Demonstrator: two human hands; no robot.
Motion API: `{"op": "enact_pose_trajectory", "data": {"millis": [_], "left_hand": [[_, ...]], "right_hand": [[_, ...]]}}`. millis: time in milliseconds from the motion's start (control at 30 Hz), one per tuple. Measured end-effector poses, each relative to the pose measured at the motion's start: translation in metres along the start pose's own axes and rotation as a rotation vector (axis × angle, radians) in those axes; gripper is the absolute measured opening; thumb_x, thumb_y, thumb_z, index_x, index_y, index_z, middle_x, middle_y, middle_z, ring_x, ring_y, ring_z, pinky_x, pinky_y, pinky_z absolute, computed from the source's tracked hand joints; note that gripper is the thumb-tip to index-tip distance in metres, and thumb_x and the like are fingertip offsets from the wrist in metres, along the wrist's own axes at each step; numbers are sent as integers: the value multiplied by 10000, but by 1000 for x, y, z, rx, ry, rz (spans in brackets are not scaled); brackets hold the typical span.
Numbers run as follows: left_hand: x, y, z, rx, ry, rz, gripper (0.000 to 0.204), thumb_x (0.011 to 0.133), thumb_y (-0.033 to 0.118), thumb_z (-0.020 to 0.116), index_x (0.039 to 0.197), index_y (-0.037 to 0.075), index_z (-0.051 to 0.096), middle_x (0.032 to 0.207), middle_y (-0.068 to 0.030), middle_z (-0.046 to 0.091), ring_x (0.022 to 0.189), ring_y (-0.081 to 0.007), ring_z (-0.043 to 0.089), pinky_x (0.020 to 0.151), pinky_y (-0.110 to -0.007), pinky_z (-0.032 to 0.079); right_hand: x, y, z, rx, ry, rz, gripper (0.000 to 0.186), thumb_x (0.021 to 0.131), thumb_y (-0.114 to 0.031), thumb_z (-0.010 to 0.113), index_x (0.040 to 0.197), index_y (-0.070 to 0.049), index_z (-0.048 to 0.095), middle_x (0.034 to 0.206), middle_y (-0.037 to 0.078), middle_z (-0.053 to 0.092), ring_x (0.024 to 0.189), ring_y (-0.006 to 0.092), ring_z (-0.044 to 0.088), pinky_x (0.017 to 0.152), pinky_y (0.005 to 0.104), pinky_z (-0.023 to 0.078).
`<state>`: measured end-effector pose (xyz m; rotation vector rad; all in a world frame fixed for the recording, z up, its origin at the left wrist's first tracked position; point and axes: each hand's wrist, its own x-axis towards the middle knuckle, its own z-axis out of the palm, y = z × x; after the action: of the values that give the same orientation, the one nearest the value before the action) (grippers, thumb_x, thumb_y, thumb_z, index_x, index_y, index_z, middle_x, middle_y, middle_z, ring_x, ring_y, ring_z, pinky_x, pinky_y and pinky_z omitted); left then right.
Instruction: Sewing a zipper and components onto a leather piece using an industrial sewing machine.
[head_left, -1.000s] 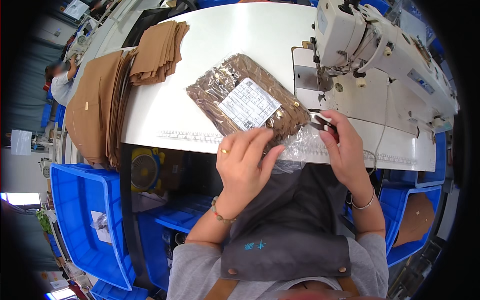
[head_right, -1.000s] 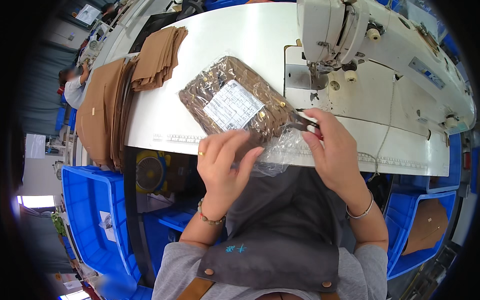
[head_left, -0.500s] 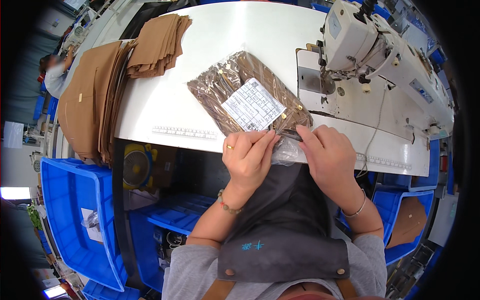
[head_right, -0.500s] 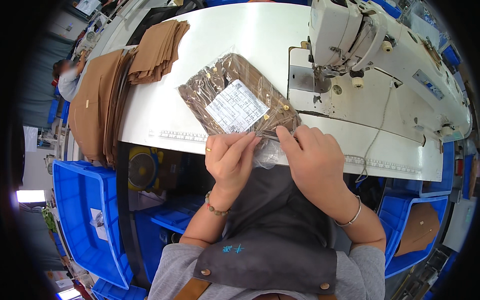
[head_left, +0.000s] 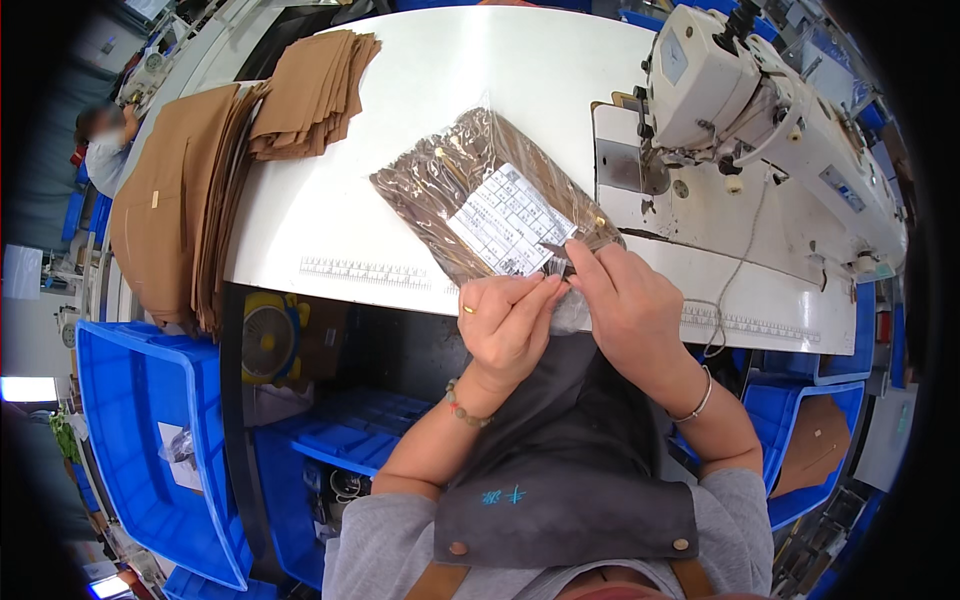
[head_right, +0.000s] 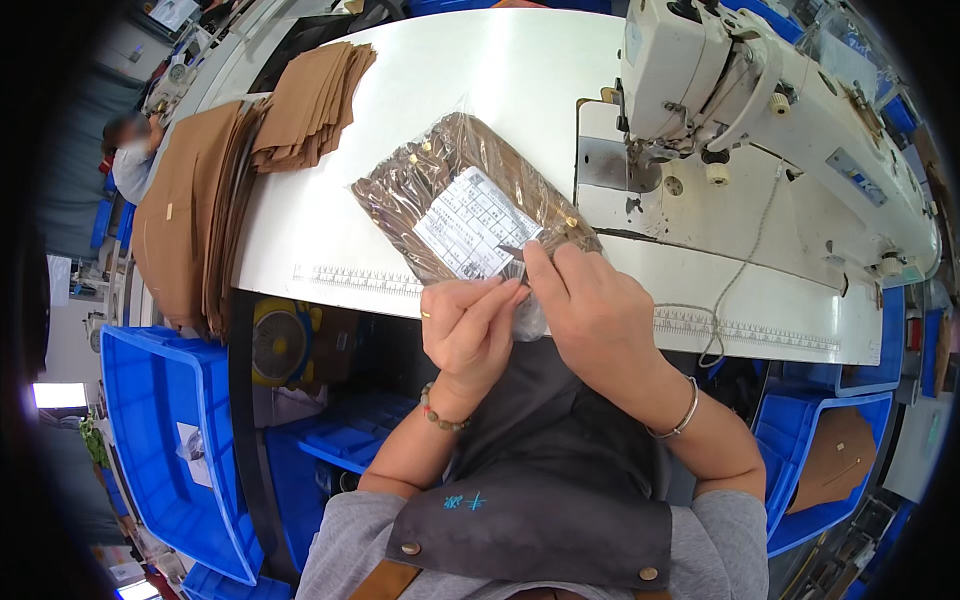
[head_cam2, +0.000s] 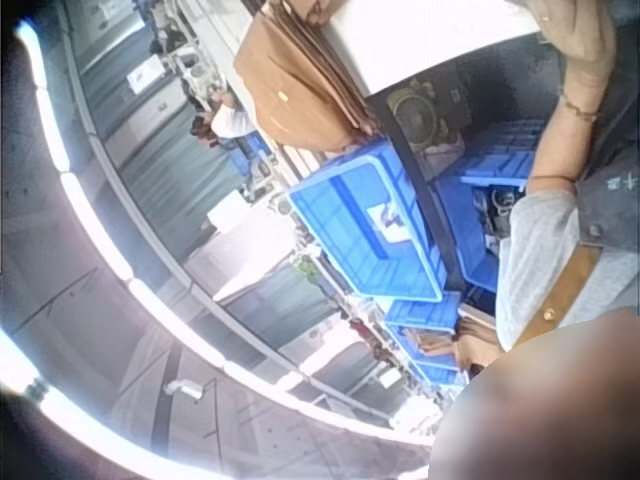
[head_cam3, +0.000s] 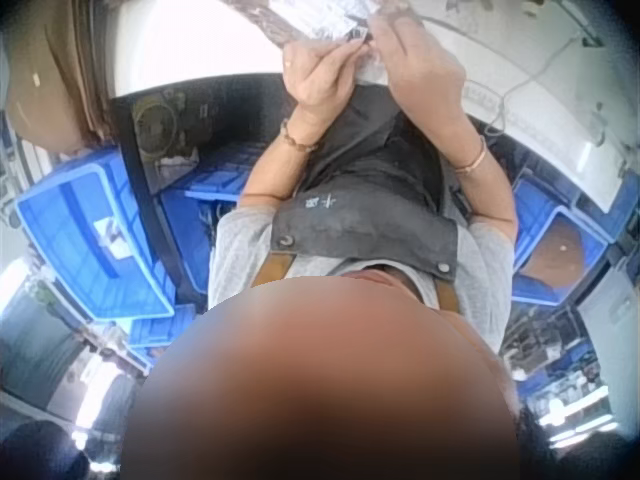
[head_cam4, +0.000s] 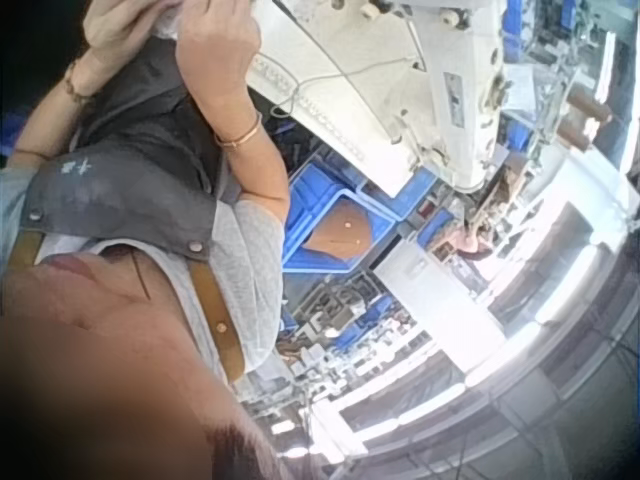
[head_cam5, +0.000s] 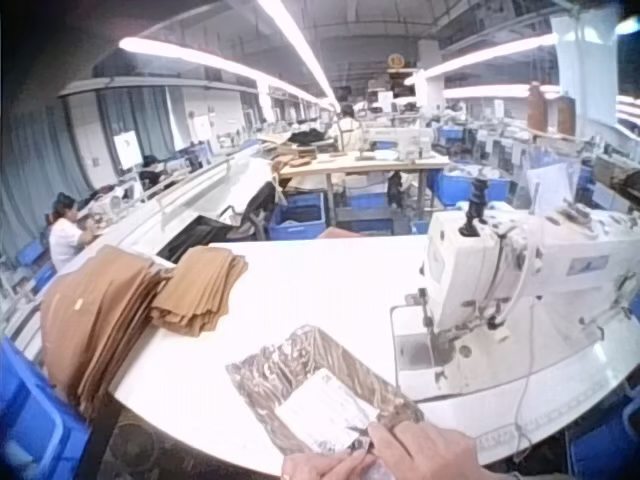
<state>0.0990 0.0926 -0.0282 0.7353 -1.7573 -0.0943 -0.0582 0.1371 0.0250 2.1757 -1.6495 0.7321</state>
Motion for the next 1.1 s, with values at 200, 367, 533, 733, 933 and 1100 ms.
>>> {"op": "enact_pose_trajectory", "data": {"millis": [200, 367, 533, 733, 933, 1100], "left_hand": [[-2, 4, 1, -31, 9, -23, 260, 723, 59, 884, 963, 99, 794, 899, -7, 695, 779, -178, 628, 729, -320, 456], [-3, 7, 3, -29, 18, -28, 261, 726, 59, 886, 964, 106, 788, 895, -9, 693, 762, -179, 618, 731, -317, 453], [-4, 14, 5, -50, -25, -12, 261, 713, 74, 905, 930, 122, 768, 908, -5, 697, 800, -196, 608, 752, -330, 447], [3, 22, -1, 38, -97, -10, 211, 752, 135, 884, 904, 123, 738, 914, 28, 705, 895, -219, 653, 979, -383, 450], [16, 16, -7, -82, -315, 26, 193, 828, 165, 831, 825, 122, 643, 899, 2, 706, 1043, -229, 687, 1222, -507, 269], [23, 21, -20, -1, -427, 17, 217, 841, 200, 822, 822, 122, 620, 813, -7, 639, 854, -228, 635, 1078, -472, 387]], "right_hand": [[4, 5, -9, 32, 5, 60, 311, 848, -112, 713, 1152, -58, 680, 898, 55, 592, 715, 184, 624, 541, 311, 477], [11, 15, -26, 275, -43, 219, 392, 829, -146, 775, 1186, -61, 637, 939, 67, 618, 738, 233, 654, 579, 348, 504], [24, 19, -18, 390, -90, 254, 518, 773, -170, 806, 1246, -100, 606, 954, 60, 628, 731, 261, 661, 606, 370, 518], [31, 21, 0, 355, -25, 218, 422, 714, -122, 780, 1122, -131, 670, 908, 46, 635, 715, 246, 672, 577, 350, 515], [29, 33, 7, 330, 73, 176, 198, 725, -59, 735, 918, -88, 703, 784, 73, 629, 651, 272, 648, 564, 352, 499], [36, 43, 13, 490, 80, 374, 118, 765, -24, 716, 872, -14, 668, 750, 120, 606, 636, 303, 599, 573, 367, 447]]}}
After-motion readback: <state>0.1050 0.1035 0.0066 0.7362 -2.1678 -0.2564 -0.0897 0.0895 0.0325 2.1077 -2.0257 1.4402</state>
